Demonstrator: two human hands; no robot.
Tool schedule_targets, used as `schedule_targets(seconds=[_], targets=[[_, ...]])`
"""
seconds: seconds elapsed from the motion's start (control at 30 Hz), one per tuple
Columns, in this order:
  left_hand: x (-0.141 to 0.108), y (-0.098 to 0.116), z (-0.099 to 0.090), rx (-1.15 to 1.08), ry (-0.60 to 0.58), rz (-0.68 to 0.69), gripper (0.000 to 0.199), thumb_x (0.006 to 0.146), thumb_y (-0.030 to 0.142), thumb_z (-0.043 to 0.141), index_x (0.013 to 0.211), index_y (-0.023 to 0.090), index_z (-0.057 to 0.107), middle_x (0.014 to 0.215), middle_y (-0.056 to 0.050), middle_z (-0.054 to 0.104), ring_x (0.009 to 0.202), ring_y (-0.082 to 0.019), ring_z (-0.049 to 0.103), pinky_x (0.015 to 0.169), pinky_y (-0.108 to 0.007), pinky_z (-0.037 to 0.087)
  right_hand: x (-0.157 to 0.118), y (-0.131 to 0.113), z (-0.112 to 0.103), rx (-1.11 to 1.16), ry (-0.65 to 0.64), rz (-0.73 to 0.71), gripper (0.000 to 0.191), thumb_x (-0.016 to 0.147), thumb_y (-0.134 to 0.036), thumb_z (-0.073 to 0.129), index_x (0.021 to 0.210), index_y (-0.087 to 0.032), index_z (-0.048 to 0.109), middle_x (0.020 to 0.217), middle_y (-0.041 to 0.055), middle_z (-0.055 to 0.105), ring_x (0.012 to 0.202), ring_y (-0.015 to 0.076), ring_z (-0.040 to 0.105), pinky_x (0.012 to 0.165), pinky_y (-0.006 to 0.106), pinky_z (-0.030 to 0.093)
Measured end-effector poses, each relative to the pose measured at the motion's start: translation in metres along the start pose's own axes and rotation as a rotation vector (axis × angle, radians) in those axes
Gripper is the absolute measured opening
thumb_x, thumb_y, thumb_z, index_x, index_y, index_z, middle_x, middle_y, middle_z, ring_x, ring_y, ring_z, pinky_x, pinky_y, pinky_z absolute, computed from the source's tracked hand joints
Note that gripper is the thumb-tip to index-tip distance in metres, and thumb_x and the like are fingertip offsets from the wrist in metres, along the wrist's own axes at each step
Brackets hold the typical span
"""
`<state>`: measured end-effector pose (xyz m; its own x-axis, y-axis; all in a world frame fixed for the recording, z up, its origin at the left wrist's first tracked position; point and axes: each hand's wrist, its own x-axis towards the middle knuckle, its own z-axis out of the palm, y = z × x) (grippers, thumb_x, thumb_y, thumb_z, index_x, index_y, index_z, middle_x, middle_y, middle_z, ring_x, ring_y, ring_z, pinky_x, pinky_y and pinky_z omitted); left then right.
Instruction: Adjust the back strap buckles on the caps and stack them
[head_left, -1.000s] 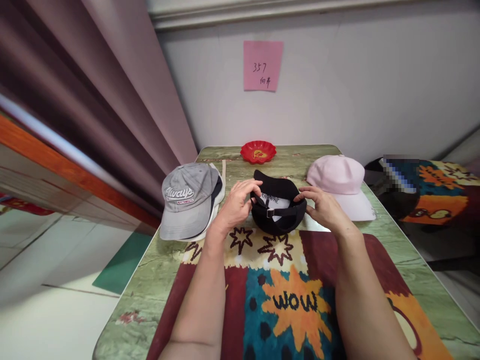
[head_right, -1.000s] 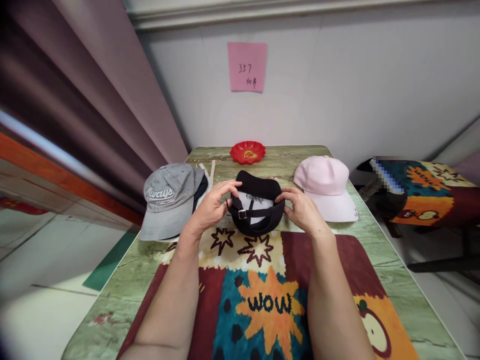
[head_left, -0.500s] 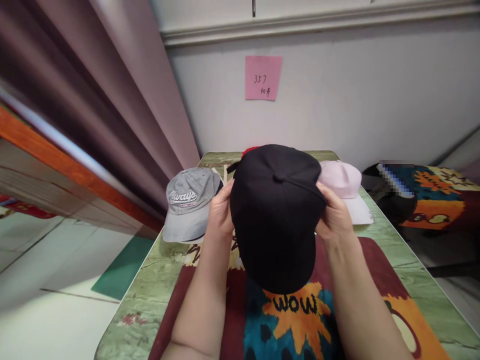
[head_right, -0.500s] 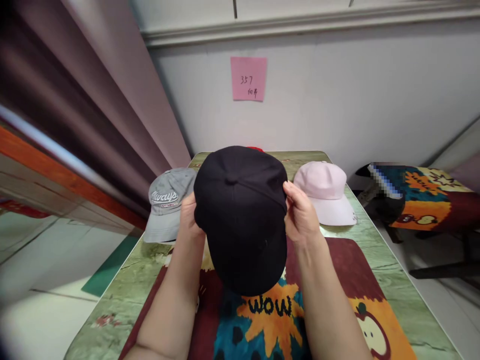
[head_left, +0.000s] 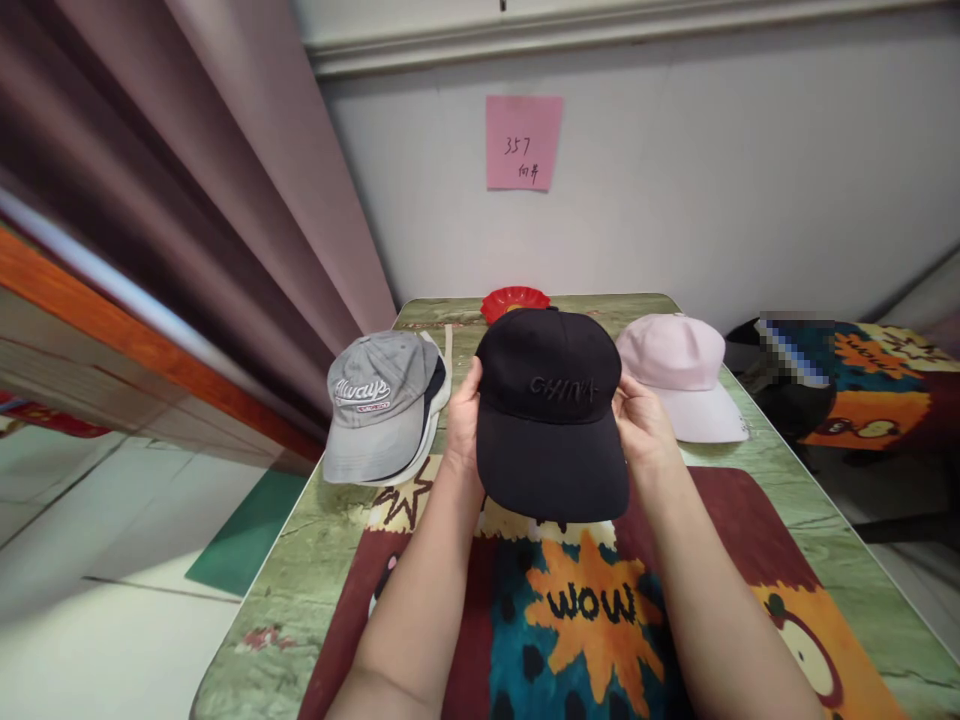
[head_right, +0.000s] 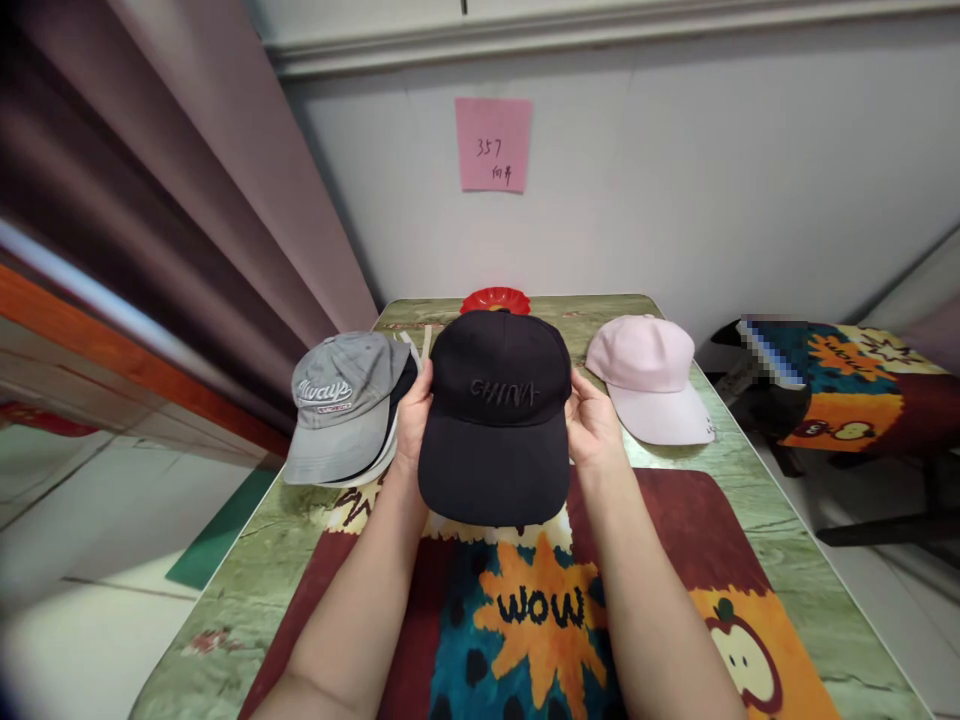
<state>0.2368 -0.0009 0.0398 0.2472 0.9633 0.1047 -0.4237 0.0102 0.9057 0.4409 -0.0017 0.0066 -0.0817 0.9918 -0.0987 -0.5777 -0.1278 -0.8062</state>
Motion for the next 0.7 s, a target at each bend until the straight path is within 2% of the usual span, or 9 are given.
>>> schedule_targets(seconds=[0.13, 0.27, 0.37, 0.47, 0.57, 0.63, 0.7], targets=[[0.002, 0.001, -0.008, -0.156, 0.024, 0.03, 0.068, 0.092, 0.072, 0.045, 0.134, 0.023, 0.066, 0.122, -0.008, 0.075, 0.13, -0.03, 0.06, 0.111, -0.048, 0.048, -0.012, -0.008, 0.018, 0.0, -0.075, 0.105, 0.047, 0.09, -0.06, 0.052, 0.098, -0.018, 0.071, 0.095, 0.0126, 0.079, 0.104, 0.0306, 0.074, 0.091, 0.05, 0.061], [0.009, 0.007, -0.022, -0.374, 0.256, 0.186, 0.06, 0.098, 0.063, 0.043, 0.143, 0.026, 0.059, 0.136, -0.005, 0.069, 0.138, -0.024, 0.054, 0.119, -0.041, 0.04, -0.023, -0.006, 0.047, 0.083, -0.012, 0.181, 0.028, 0.085, -0.047, 0.07, 0.093, -0.02, 0.07, 0.085, 0.0063, 0.079, 0.084, 0.0238, 0.077, 0.077, 0.037, 0.063], [0.014, 0.012, -0.021, -0.517, 0.404, 0.235, 0.055, 0.103, 0.053, 0.041, 0.148, 0.025, 0.053, 0.142, -0.005, 0.064, 0.143, -0.021, 0.049, 0.122, -0.039, 0.036, -0.029, 0.0, 0.065, 0.21, 0.042, 0.179, 0.026, 0.078, -0.035, 0.081, 0.095, -0.019, 0.071, 0.085, 0.0029, 0.08, 0.071, 0.0167, 0.074, 0.066, 0.027, 0.062], [0.017, 0.013, -0.013, -0.609, 0.451, 0.187, 0.054, 0.104, 0.053, 0.038, 0.145, 0.023, 0.057, 0.136, -0.006, 0.068, 0.141, -0.02, 0.051, 0.122, -0.039, 0.036, -0.032, 0.005, 0.071, 0.262, 0.098, 0.121, 0.03, 0.071, -0.028, 0.087, 0.095, -0.018, 0.072, 0.086, 0.0024, 0.08, 0.067, 0.0146, 0.072, 0.061, 0.023, 0.06], [0.018, 0.009, -0.006, -0.624, 0.437, 0.108, 0.05, 0.105, 0.052, 0.038, 0.132, 0.022, 0.066, 0.126, -0.007, 0.074, 0.132, -0.02, 0.06, 0.119, -0.037, 0.04, -0.028, 0.002, 0.065, 0.26, 0.169, 0.059, 0.032, 0.067, -0.024, 0.089, 0.094, -0.018, 0.072, 0.086, 0.0031, 0.08, 0.07, 0.0166, 0.073, 0.061, 0.025, 0.061], [0.018, 0.004, -0.005, -0.556, 0.397, 0.012, 0.039, 0.105, 0.041, 0.042, 0.121, 0.019, 0.071, 0.118, -0.008, 0.077, 0.121, -0.019, 0.067, 0.115, -0.037, 0.045, -0.023, -0.006, 0.055, 0.26, 0.22, -0.027, 0.032, 0.068, -0.023, 0.088, 0.096, -0.018, 0.073, 0.089, 0.0033, 0.08, 0.076, 0.0184, 0.074, 0.067, 0.027, 0.063], [0.017, -0.001, -0.006, -0.455, 0.341, -0.126, 0.029, 0.103, 0.027, 0.048, 0.11, 0.015, 0.073, 0.111, -0.011, 0.078, 0.109, -0.02, 0.072, 0.108, -0.038, 0.052, -0.017, -0.018, 0.04, 0.27, 0.274, -0.179, 0.034, 0.07, -0.023, 0.086, 0.101, -0.02, 0.073, 0.097, 0.0023, 0.08, 0.086, 0.0188, 0.075, 0.075, 0.03, 0.064]])
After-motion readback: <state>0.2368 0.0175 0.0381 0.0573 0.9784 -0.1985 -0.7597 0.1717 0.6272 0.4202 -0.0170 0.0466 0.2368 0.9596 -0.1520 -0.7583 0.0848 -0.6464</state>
